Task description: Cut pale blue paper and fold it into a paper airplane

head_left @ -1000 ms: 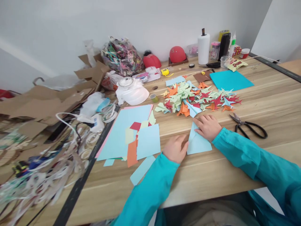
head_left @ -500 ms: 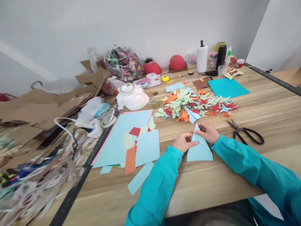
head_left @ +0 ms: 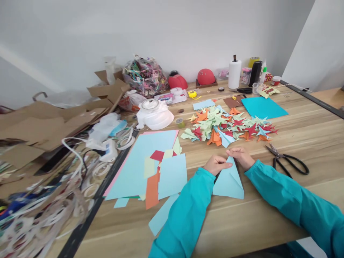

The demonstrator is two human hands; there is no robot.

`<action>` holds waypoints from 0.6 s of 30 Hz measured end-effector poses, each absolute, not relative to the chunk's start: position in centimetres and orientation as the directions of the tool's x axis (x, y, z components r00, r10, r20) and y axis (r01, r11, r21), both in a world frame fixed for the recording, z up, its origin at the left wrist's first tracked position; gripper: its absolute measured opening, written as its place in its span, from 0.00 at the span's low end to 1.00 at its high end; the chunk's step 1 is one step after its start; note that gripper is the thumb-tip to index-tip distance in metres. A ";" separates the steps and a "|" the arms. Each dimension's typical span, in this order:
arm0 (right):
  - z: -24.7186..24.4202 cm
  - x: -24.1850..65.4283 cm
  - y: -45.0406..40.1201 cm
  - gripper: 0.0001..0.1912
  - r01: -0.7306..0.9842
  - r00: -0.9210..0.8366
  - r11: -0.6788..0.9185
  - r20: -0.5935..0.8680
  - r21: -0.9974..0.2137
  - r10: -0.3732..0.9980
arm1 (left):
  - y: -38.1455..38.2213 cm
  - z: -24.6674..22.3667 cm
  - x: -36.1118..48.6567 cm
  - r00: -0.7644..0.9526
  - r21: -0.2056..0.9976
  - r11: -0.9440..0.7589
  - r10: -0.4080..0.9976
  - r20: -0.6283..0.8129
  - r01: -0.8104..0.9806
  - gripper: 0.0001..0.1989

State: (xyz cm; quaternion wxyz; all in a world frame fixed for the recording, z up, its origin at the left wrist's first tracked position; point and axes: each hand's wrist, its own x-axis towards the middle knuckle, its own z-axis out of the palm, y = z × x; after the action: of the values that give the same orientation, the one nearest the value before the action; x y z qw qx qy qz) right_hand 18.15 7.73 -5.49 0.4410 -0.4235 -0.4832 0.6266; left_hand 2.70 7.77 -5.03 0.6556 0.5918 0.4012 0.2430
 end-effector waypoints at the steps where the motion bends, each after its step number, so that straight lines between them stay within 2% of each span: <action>1: -5.6 18.1 7.7 0.22 -0.137 -0.244 -0.138 -0.101 -0.981 0.964 | 7.9 -5.1 2.6 0.567 0.968 0.205 0.784 -0.252 0.148 0.20; 6: -5.7 18.0 7.3 0.23 -0.122 -0.227 -0.098 -0.069 -0.988 0.972 | 8.1 -5.2 2.5 0.579 0.964 0.241 0.772 -0.263 0.116 0.19; 11: -5.7 18.2 7.5 0.26 -0.209 -0.180 -0.172 -0.135 -0.963 0.974 | 8.1 -5.6 2.4 0.577 0.968 0.229 0.779 -0.246 0.104 0.19; 15: -6.1 18.5 7.8 0.20 -0.203 -0.234 -0.139 -0.090 -0.969 0.968 | 8.2 -5.5 2.4 0.572 0.970 0.217 0.784 -0.242 0.112 0.18; 18: -6.3 18.6 7.9 0.20 -0.170 -0.221 -0.121 -0.082 -0.978 0.972 | 8.1 -5.2 2.4 0.571 0.967 0.230 0.782 -0.250 0.108 0.18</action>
State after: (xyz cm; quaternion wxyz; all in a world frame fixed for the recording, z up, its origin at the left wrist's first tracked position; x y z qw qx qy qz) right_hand 18.59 7.87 -6.34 0.4610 -0.4209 -0.4765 0.6191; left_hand 2.45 8.11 -5.21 0.6794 0.5689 0.3914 0.2481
